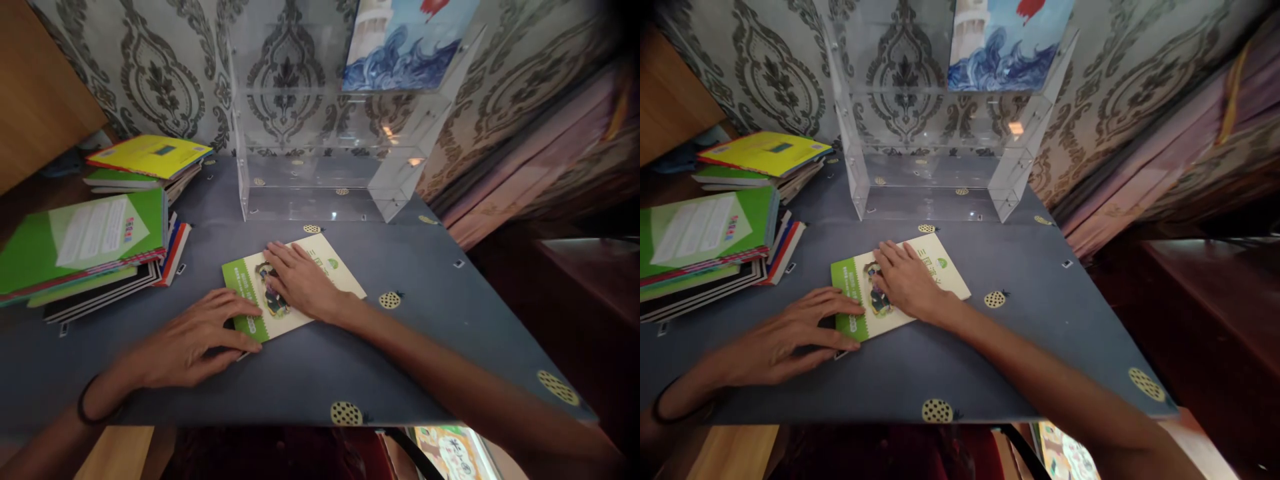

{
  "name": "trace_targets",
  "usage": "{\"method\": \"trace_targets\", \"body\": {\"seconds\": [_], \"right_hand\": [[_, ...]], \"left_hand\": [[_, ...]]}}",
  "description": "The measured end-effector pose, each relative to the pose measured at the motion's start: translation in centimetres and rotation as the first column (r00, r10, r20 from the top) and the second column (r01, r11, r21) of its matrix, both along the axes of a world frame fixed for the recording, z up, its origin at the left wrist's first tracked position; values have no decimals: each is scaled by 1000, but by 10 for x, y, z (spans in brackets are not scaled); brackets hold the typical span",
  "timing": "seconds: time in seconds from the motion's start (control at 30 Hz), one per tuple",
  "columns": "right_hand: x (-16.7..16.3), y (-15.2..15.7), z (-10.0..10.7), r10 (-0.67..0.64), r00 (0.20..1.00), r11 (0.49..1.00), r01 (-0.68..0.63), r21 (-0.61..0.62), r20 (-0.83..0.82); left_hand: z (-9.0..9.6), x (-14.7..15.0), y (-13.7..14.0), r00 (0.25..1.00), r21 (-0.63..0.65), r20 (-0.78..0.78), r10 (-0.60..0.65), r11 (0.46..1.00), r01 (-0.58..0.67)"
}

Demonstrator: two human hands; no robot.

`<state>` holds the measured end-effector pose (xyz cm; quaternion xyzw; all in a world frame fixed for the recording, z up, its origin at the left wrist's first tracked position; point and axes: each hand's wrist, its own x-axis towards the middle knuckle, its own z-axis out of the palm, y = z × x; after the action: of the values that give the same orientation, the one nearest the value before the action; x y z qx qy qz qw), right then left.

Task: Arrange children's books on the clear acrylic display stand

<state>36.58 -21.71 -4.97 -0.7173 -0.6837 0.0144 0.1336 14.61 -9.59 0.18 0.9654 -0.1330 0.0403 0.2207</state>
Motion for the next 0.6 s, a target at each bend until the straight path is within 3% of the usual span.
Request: {"method": "trace_targets", "body": {"seconds": [0.17,0.27,0.4,0.5,0.6], "right_hand": [[-26,20,4,161,987,987,-162,10,21],[-30,27,2,220,975,975,-221,26,28],[-32,31,2,272,960,962,-273,17,64],[-39,26,6,325,935,945,-328,-3,145],[-48,14,15,356,897,933,-357,-45,261]], "left_hand": [[-2,1,3,1000,-54,0,3,999,-3],[-3,1,9,999,-158,19,35,987,-31],[1,4,20,971,-280,39,237,935,-217],[0,8,27,899,-273,115,422,884,-379],[-15,14,37,870,-235,145,471,871,-432]]}}
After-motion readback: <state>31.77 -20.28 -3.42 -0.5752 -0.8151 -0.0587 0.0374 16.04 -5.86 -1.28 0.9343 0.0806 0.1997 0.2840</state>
